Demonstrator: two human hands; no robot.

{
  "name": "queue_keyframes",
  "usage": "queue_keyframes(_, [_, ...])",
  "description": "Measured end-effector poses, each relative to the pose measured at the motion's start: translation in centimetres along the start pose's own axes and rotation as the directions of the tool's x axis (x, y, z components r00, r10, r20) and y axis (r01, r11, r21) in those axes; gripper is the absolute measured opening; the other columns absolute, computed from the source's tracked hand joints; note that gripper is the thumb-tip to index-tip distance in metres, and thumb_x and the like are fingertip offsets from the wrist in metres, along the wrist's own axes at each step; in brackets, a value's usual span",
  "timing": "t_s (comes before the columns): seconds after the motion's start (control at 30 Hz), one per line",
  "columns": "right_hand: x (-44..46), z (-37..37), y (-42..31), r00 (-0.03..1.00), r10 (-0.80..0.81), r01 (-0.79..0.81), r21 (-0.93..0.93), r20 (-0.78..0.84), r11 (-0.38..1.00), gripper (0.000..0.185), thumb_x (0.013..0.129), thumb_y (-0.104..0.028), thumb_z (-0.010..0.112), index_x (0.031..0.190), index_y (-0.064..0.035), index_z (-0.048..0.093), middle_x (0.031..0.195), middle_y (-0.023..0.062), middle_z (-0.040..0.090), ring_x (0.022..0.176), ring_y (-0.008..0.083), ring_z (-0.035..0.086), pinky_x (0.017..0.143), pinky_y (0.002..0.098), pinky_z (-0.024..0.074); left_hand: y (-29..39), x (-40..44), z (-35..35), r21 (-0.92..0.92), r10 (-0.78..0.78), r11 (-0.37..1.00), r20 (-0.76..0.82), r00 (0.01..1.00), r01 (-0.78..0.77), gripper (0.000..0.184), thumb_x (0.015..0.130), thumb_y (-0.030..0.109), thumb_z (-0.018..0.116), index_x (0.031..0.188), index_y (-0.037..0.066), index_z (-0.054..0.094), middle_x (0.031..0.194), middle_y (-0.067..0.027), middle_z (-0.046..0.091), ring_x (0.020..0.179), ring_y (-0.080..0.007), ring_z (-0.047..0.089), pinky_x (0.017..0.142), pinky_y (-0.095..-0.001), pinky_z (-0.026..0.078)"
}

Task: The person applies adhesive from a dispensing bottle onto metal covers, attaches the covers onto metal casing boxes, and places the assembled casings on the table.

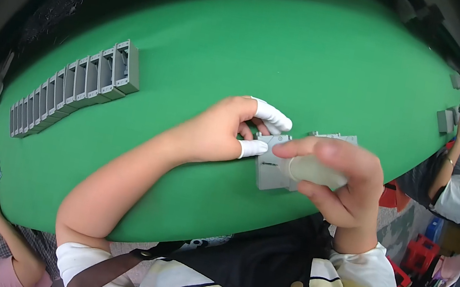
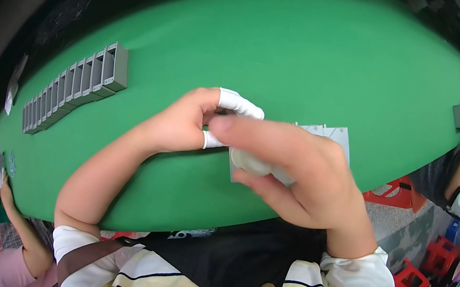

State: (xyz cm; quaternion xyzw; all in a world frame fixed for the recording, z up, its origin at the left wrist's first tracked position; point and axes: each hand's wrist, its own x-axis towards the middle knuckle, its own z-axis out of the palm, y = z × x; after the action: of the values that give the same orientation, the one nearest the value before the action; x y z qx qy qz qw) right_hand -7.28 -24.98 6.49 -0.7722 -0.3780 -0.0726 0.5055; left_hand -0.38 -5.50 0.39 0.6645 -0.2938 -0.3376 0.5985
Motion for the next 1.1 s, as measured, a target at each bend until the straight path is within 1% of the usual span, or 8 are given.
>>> queue_keyframes(0.2, [-2.1, 0.7, 0.4, 0.951, 0.024, 0.024, 0.151, -0.308, 0.988, 0.051, 0.081, 0.001, 0.062, 0.124, 0.0025, 0.035, 0.096, 0.0234, 0.062, 0.087, 0.0259, 0.063, 0.074, 0.0351, 0.0524, -0.1, 0.0, 0.1, 0.059, 0.047, 0.997, 0.010, 0.999, -0.047, 0.035, 0.076, 0.001, 0.066, 0.110, 0.003, 0.059, 0.105, -0.0054, 0.061, 0.089, -0.0115, 0.057, 0.073, -0.0232, 0.048])
queue_keyframes(0.23, [-2.1, 1.6, -0.4, 0.839, 0.116, 0.056, 0.296, -0.532, 0.954, 0.048, 0.083, -0.002, 0.062, 0.122, 0.0052, 0.035, 0.092, 0.0241, 0.062, 0.083, 0.0262, 0.064, 0.071, 0.0350, 0.0525, -0.3, 0.1, 0.0, 0.063, 0.070, 0.995, 0.020, 0.997, -0.072, 0.035, 0.076, 0.001, 0.065, 0.110, 0.003, 0.059, 0.104, -0.0052, 0.062, 0.088, -0.0109, 0.057, 0.071, -0.0224, 0.048])
queue_keyframes(0.37, [-3.3, -0.4, -1.1, 0.888, 0.151, 0.013, 0.350, -0.435, 0.937, 0.049, 0.081, -0.004, 0.064, 0.121, 0.0058, 0.037, 0.088, 0.0211, 0.062, 0.080, 0.0258, 0.064, 0.067, 0.0326, 0.0513, -0.1, 0.1, 0.0, 0.071, 0.086, 0.994, 0.030, 0.996, -0.088, 0.035, 0.077, 0.001, 0.065, 0.112, 0.003, 0.059, 0.104, -0.0049, 0.061, 0.089, -0.0109, 0.057, 0.071, -0.0218, 0.047])
queue_keyframes(0.47, [-4.1, -0.6, -0.4, 0.953, 0.081, -0.023, 0.197, -0.292, 0.980, 0.045, 0.080, -0.002, 0.064, 0.118, 0.0050, 0.041, 0.087, 0.0194, 0.062, 0.079, 0.0239, 0.064, 0.068, 0.0310, 0.0510, -0.2, 0.1, 0.1, 0.069, 0.084, 0.994, 0.024, 0.996, -0.085, 0.036, 0.076, 0.000, 0.065, 0.112, 0.003, 0.059, 0.104, -0.0048, 0.061, 0.089, -0.0108, 0.057, 0.072, -0.0218, 0.047])
queue_keyframes(0.8, [-3.5, -0.2, -0.9, 0.976, 0.102, -0.040, 0.302, -0.194, 0.953, 0.036, 0.076, 0.004, 0.063, 0.110, 0.0049, 0.052, 0.094, 0.0182, 0.064, 0.084, 0.0259, 0.064, 0.073, 0.0322, 0.0509, -0.2, -0.1, 0.1, 0.068, 0.080, 0.994, 0.015, 0.997, -0.080, 0.037, 0.075, 0.000, 0.065, 0.112, 0.004, 0.059, 0.105, -0.0042, 0.061, 0.090, -0.0104, 0.056, 0.073, -0.0220, 0.047])
queue_keyframes(0.9, [-2.5, -1.6, -1.1, 0.998, -0.031, 0.028, 0.070, 0.048, 0.997, 0.030, 0.080, -0.003, 0.063, 0.107, -0.0011, 0.049, 0.090, 0.0276, 0.062, 0.078, 0.0316, 0.066, 0.064, 0.0350, 0.0534, -0.3, 0.0, 0.1, 0.080, 0.077, 0.994, 0.015, 0.997, -0.078, 0.036, 0.076, 0.000, 0.065, 0.112, 0.004, 0.059, 0.105, -0.0040, 0.061, 0.090, -0.0103, 0.056, 0.073, -0.0222, 0.047])
queue_keyframes(1.0, [-1.5, -1.8, -0.7, 0.984, -0.139, 0.127, 0.108, 0.111, 0.986, 0.027, 0.079, -0.005, 0.064, 0.103, -0.0007, 0.052, 0.092, 0.0254, 0.063, 0.079, 0.0315, 0.066, 0.063, 0.0334, 0.0533, -0.2, 0.0, 0.1, 0.077, 0.073, 0.994, 0.018, 0.997, -0.075, 0.036, 0.076, 0.001, 0.065, 0.111, 0.004, 0.060, 0.105, -0.0039, 0.061, 0.090, -0.0103, 0.056, 0.073, -0.0222, 0.047])
queue_keyframes(1.1, [-1.4, -1.8, -1.0, 0.995, -0.055, 0.051, 0.053, 0.087, 0.997, 0.028, 0.079, -0.008, 0.065, 0.103, -0.0012, 0.053, 0.092, 0.0234, 0.064, 0.078, 0.0302, 0.066, 0.063, 0.0323, 0.0532, -0.2, 0.0, 0.1, 0.080, 0.083, 0.993, 0.014, 0.996, -0.084, 0.035, 0.077, 0.001, 0.065, 0.111, 0.004, 0.060, 0.105, -0.0038, 0.061, 0.090, -0.0104, 0.056, 0.073, -0.0222, 0.047])
